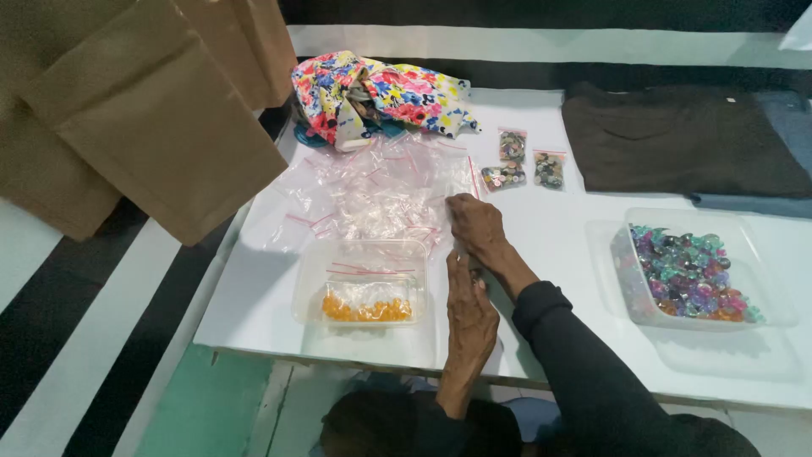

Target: Picking small beads from a surface and placing them into a small plastic bag

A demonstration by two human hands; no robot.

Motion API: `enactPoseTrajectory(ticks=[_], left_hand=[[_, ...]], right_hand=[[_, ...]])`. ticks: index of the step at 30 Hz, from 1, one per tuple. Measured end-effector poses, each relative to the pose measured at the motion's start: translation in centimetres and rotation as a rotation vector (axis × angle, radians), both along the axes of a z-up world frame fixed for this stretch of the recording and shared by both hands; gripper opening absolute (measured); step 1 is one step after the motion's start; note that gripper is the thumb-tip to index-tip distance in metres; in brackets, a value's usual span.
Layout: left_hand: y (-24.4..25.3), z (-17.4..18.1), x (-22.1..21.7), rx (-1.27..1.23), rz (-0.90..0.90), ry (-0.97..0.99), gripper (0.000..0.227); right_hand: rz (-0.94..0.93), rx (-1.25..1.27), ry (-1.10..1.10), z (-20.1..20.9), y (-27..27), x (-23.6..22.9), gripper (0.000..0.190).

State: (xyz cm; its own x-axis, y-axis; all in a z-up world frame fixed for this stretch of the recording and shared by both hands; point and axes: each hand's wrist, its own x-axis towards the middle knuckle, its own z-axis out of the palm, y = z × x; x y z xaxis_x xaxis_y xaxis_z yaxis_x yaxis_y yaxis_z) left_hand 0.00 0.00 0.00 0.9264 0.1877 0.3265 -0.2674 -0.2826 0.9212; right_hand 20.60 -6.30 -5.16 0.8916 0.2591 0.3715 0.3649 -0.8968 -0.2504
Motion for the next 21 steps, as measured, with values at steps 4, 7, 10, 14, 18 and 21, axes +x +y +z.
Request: enactPoseTrajectory(ticks=[4, 7, 10, 14, 18, 21], left_hand=[[0.2, 0.6, 0.0, 0.006, -0.004, 0.005, 0.046], [0.1, 0.3, -0.1, 0.013, 0.006, 0.014, 0.045], [0.0, 0.2, -0.1, -0.038, -0.020, 0.015, 0.046], [-0.2, 1.2, -0.1, -0.172, -0.046, -0.011, 0.054], [0.1, 1.1, -0.7, -0.185, -0.106, -0.044, 0.075], [-0.4, 3.8, -3.1, -0.705, -0.255, -0.079, 0.059]], right_hand=[[0.019, 0.060, -0.134, 3.8, -0.3, -2.2, 0.022], [0.105, 0.252, -0.247, 4.8, -1.2, -3.2, 0.019], [0.120, 0.533, -0.149, 7.6, -2.1, -6.1, 0.020], [0.132, 1.037, 0.212, 12.0, -3.3, -12.7, 0.018], [0.173, 1.244, 0.340, 12.3, -5.8, -17.1, 0.021], [0.108, 1.340, 0.376, 12.7, -7.5, -20.2, 0.021]])
